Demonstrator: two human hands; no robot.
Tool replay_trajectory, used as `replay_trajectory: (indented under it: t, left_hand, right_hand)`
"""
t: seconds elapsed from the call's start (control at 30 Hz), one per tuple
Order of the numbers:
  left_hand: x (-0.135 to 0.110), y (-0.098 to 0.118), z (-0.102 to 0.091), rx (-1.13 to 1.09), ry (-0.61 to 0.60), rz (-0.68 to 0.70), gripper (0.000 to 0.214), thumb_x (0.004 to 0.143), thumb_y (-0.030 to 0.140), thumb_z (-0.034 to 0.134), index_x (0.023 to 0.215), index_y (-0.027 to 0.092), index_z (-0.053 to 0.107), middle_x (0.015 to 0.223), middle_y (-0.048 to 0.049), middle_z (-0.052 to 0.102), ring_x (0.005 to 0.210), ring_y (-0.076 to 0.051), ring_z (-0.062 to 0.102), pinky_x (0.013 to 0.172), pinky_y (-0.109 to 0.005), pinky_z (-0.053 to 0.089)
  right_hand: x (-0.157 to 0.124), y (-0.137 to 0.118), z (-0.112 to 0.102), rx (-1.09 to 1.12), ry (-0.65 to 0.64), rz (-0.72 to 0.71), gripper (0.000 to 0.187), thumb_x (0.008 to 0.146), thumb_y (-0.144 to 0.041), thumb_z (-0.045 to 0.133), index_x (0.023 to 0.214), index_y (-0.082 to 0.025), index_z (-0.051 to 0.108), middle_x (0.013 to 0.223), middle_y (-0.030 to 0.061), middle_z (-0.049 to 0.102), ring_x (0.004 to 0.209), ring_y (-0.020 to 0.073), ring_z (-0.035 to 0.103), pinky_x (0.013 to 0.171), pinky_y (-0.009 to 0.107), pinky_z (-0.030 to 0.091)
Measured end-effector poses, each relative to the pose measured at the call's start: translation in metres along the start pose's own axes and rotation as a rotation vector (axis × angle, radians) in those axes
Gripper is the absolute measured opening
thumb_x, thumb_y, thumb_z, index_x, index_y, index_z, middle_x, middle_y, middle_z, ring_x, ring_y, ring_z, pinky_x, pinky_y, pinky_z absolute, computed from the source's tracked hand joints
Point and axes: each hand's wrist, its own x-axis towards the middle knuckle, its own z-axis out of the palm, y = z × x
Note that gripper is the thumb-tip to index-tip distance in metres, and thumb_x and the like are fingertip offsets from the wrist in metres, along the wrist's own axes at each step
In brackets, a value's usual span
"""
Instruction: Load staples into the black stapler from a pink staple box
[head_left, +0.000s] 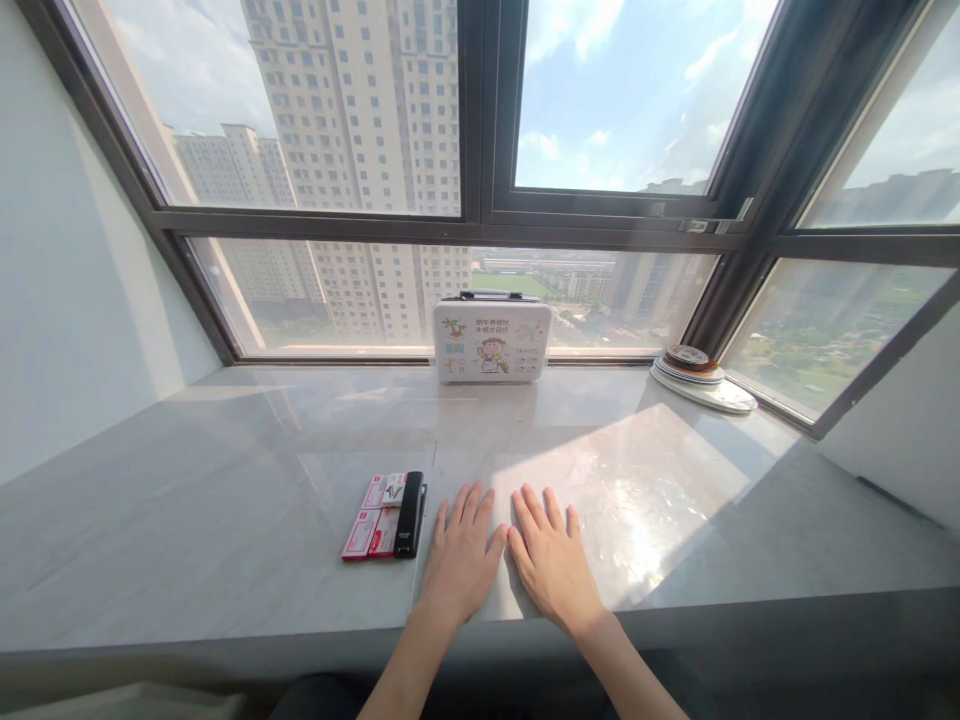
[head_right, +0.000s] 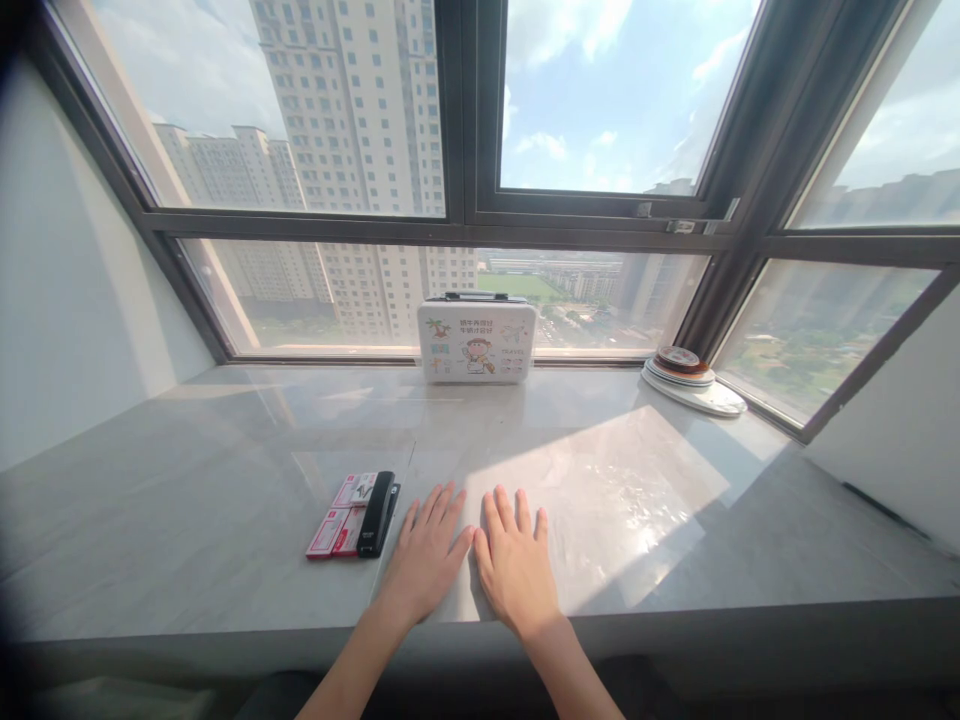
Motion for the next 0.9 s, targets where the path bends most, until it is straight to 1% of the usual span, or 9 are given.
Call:
replay_trajectory:
  t: [0.17, 0.47, 0.6, 0.9]
  left_hand:
    - [0.0002, 0.0007, 0.0001, 0.003, -0.001, -0.003, 0.054, 0.105, 0.046, 0.037, 0.158, 0.033, 0.037, 0.169, -0.0022, 0.030, 0.157, -0.025, 0.024, 0.127, -0.054, 0.022]
    - [-0.0002, 0.0000, -0.0017, -0.010, -0.001, -0.003, 0.054, 0.105, 0.046, 0.037, 0.158, 0.033, 0.037, 0.168, -0.0025, 0.031, 0.156, -0.026, 0.026, 0.127, -0.054, 0.024]
    - [0.0002, -0.0003, -0.0012, -0.009, 0.003, -0.004, 0.054, 0.106, 0.046, 0.037, 0.158, 0.033, 0.036, 0.169, -0.0024, 0.030, 0.156, -0.025, 0.025, 0.127, -0.053, 0.024]
    - [-0.0013, -0.0005, -0.0029, -0.014, -0.002, -0.008, 0.054, 0.106, 0.046, 0.035, 0.159, 0.034, 0.035, 0.169, -0.0013, 0.029, 0.157, -0.024, 0.024, 0.127, -0.053, 0.024]
  right_hand:
    - [0.0002, 0.0004, 0.0010, -0.005, -0.005, 0.005, 0.059, 0.106, -0.045, 0.028, 0.163, -0.029, 0.032, 0.171, 0.0041, 0.023, 0.158, 0.0349, 0.015, 0.123, 0.060, 0.014]
    - [0.0005, 0.0021, 0.0002, 0.003, -0.006, -0.011, 0.059, 0.107, -0.047, 0.026, 0.163, -0.030, 0.031, 0.171, 0.0028, 0.022, 0.158, 0.0348, 0.015, 0.123, 0.060, 0.015]
    - [0.0005, 0.0021, 0.0004, 0.005, -0.007, -0.012, 0.059, 0.107, -0.048, 0.025, 0.163, -0.030, 0.031, 0.171, 0.0028, 0.021, 0.158, 0.0348, 0.015, 0.123, 0.059, 0.015]
    - [0.0003, -0.0008, 0.0014, 0.005, 0.004, 0.002, 0.059, 0.107, -0.047, 0.028, 0.163, -0.030, 0.033, 0.170, 0.0021, 0.024, 0.158, 0.0346, 0.016, 0.123, 0.059, 0.014]
